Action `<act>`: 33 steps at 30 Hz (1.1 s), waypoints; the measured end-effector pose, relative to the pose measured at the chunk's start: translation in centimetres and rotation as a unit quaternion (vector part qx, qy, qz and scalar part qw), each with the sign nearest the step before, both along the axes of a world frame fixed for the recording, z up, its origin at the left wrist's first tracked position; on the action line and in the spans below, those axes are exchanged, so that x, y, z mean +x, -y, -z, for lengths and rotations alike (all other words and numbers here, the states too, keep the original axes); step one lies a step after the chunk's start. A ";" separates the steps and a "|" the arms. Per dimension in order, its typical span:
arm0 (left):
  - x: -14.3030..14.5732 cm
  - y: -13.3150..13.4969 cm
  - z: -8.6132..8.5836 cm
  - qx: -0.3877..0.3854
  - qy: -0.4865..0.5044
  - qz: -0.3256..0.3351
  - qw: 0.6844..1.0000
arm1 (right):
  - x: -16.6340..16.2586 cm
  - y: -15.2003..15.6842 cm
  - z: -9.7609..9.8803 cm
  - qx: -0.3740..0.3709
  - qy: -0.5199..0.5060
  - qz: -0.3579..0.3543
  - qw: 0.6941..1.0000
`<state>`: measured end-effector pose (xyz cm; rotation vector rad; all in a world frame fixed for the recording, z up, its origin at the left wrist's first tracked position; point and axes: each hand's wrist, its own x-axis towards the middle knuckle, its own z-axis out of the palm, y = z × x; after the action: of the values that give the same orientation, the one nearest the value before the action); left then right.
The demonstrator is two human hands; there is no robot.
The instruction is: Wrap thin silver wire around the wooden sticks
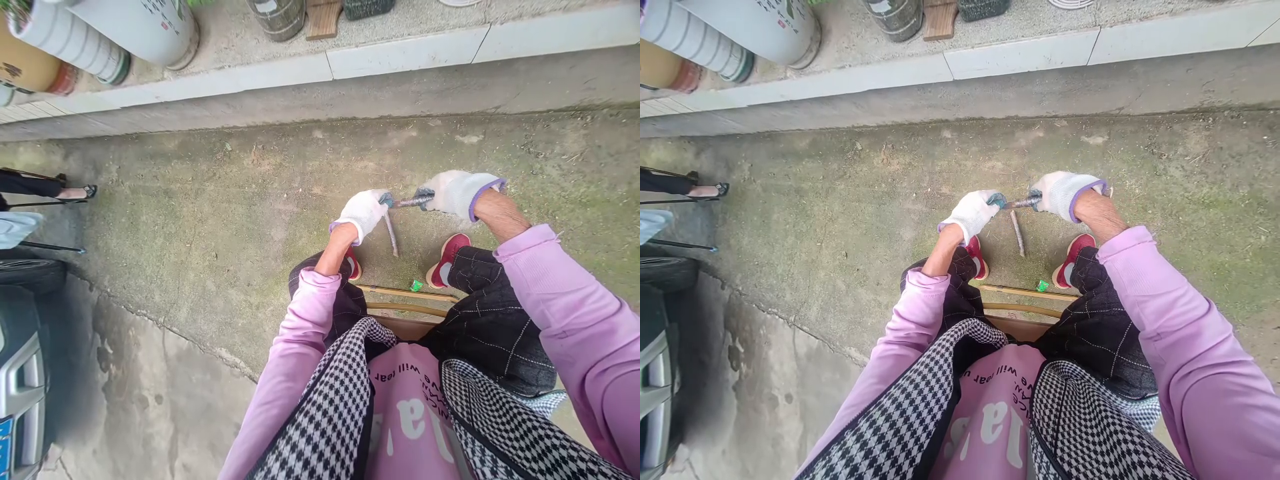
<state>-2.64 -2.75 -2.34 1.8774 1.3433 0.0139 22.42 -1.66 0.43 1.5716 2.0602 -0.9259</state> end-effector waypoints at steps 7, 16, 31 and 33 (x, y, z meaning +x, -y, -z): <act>-0.6 -0.6 -0.2 -0.050 0.103 -0.040 0.993 | 2.5 1.2 -0.1 -0.160 -0.193 0.044 0.967; 0.7 -0.2 0.8 -0.172 0.275 -0.142 0.935 | 4.4 1.5 -1.0 -0.109 -0.416 0.245 0.869; 1.3 0.7 -1.1 -0.068 -0.037 0.064 0.995 | -1.0 0.3 0.4 0.054 -0.029 0.034 0.998; 1.0 0.3 -1.8 -0.038 -0.087 0.069 0.993 | -1.1 0.5 0.1 0.023 -0.006 0.025 0.999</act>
<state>-1.64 -3.06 -0.56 1.9373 1.3053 -0.2734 21.30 -2.19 0.32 1.6516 2.0735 -0.9136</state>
